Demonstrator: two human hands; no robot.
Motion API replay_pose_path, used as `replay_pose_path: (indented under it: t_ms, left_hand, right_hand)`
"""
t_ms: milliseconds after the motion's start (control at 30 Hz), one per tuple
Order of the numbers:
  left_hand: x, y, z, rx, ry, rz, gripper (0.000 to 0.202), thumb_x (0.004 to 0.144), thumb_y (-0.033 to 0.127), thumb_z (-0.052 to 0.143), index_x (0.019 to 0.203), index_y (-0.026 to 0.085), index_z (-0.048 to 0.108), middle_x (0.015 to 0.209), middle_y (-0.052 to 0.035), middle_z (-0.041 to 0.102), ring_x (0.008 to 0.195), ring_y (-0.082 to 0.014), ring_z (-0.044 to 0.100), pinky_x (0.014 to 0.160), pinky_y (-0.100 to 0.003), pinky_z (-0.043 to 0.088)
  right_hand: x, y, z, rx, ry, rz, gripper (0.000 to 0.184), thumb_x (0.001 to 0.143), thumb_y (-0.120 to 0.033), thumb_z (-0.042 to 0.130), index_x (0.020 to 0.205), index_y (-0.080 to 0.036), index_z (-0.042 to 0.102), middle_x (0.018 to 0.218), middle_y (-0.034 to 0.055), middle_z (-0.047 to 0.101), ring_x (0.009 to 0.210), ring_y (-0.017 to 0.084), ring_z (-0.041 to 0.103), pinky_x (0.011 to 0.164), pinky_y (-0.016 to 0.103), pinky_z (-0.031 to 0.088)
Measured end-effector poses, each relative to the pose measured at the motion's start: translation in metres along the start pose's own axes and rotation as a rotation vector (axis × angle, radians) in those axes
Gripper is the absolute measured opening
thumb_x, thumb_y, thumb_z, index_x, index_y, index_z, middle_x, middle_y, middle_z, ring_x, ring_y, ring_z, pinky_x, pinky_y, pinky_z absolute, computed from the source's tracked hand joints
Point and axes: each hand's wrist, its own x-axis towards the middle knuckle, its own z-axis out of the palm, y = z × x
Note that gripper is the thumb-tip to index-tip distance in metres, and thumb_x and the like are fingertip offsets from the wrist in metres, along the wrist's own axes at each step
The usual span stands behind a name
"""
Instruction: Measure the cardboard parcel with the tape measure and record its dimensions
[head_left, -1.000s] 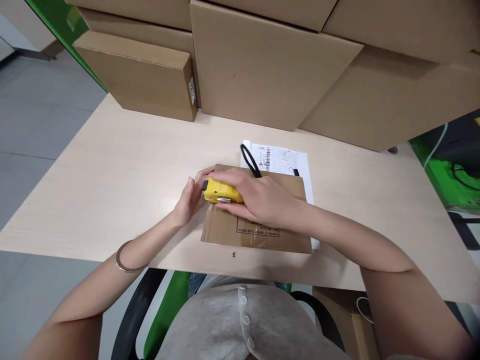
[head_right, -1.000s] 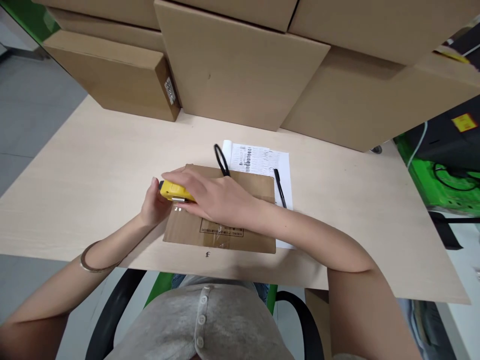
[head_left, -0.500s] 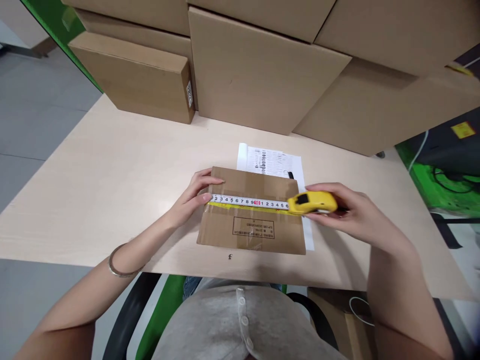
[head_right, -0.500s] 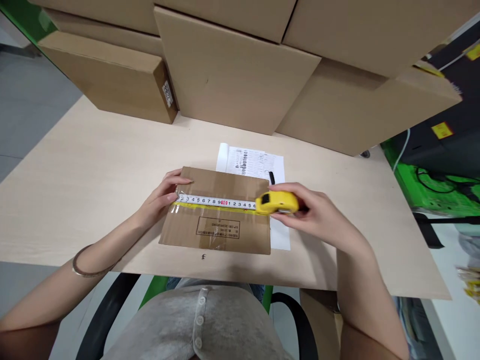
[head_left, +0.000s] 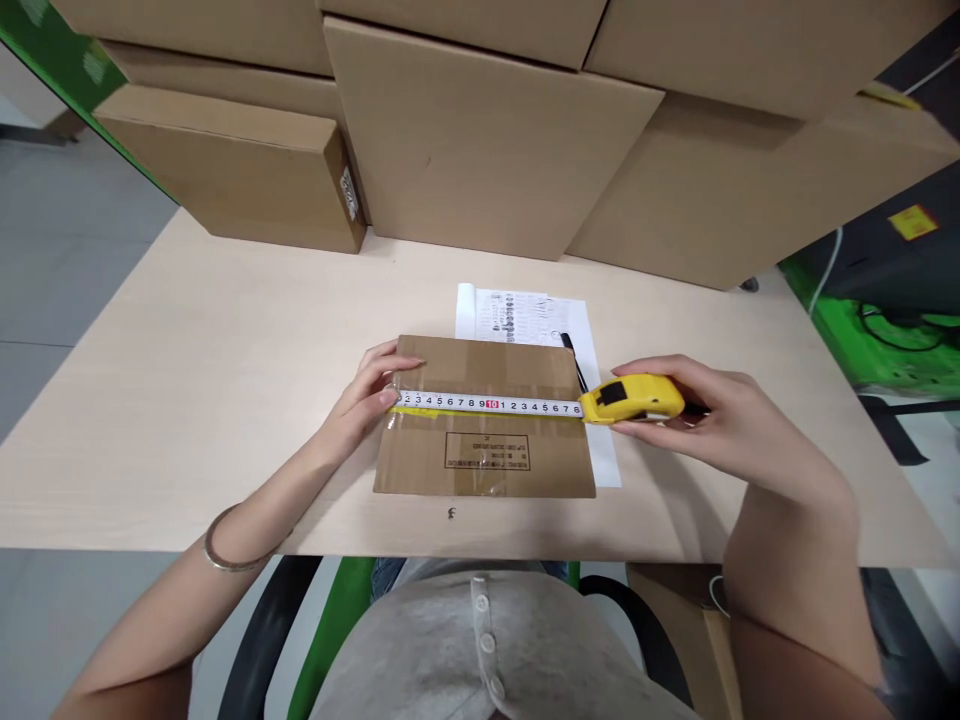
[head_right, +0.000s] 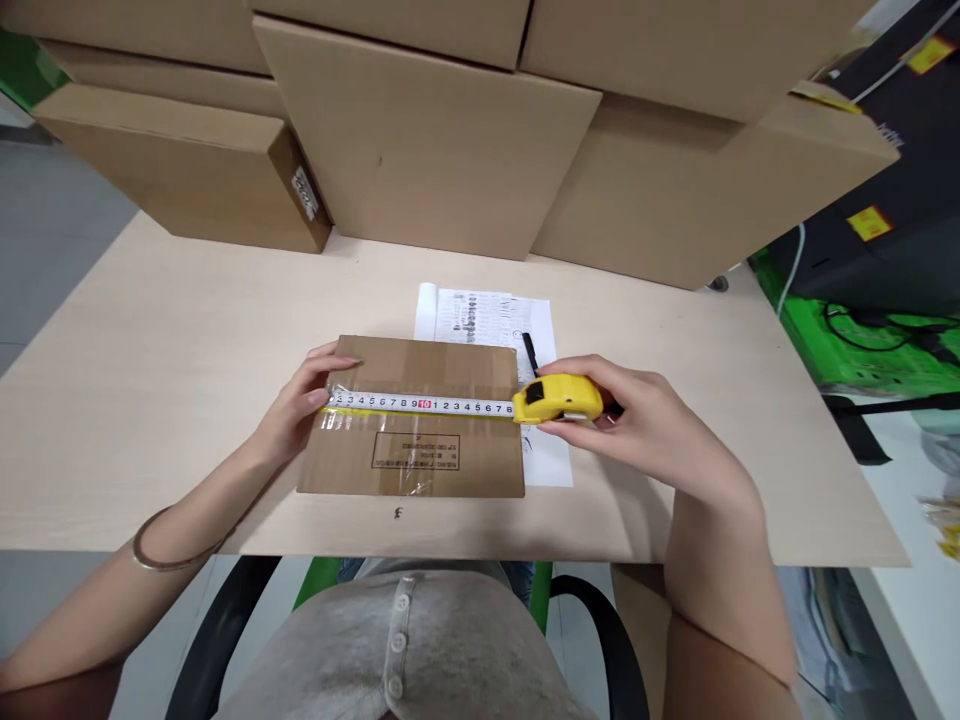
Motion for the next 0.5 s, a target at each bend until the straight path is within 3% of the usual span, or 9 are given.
replay_pose_path:
  t_ms: [100, 200, 367, 500]
  left_hand:
    - [0.0, -0.001, -0.003, 0.023, -0.01, 0.012, 0.042, 0.092, 0.056, 0.063, 0.128, 0.037, 0.072, 0.152, -0.0069, 0.049, 0.151, -0.0362, 0.036, 0.125, -0.055, 0.034]
    - [-0.001, -0.001, -0.002, 0.036, -0.002, 0.018, 0.044, 0.093, 0.059, 0.06, 0.128, 0.036, 0.072, 0.152, -0.0062, 0.051, 0.153, -0.0351, 0.033, 0.128, -0.054, 0.028]
    - [-0.004, 0.002, 0.008, -0.173, 0.043, -0.026, 0.075, 0.099, 0.075, 0.019, 0.129, 0.028, 0.071, 0.152, -0.0078, 0.055, 0.149, -0.0349, 0.043, 0.125, -0.055, 0.034]
    - [-0.002, 0.011, 0.005, -0.094, 0.036, -0.053, 0.078, 0.101, 0.073, 0.015, 0.134, 0.024, 0.066, 0.149, -0.0107, 0.059, 0.15, -0.0347, 0.042, 0.126, -0.058, 0.032]
  right_hand:
    - [0.031, -0.024, 0.01, 0.012, -0.105, -0.095, 0.039, 0.089, -0.047, 0.075, 0.124, -0.032, 0.067, 0.103, 0.0026, 0.077, 0.074, 0.019, 0.07, 0.063, 0.031, 0.054]
    - [0.07, -0.054, 0.04, -0.054, -0.193, -0.25, 0.041, 0.091, -0.043, 0.073, 0.129, -0.03, 0.063, 0.109, -0.0002, 0.078, 0.081, 0.019, 0.073, 0.066, 0.03, 0.052]
    - [0.112, -0.099, 0.083, -0.106, -0.245, -0.528, 0.038, 0.1, -0.027, 0.06, 0.139, -0.032, 0.059, 0.132, -0.0001, 0.072, 0.106, 0.018, 0.071, 0.074, 0.028, 0.051]
    - [0.112, -0.102, 0.075, -0.067, -0.246, -0.614, 0.04, 0.099, -0.015, 0.06, 0.136, -0.03, 0.061, 0.138, 0.001, 0.069, 0.113, 0.017, 0.07, 0.078, 0.028, 0.05]
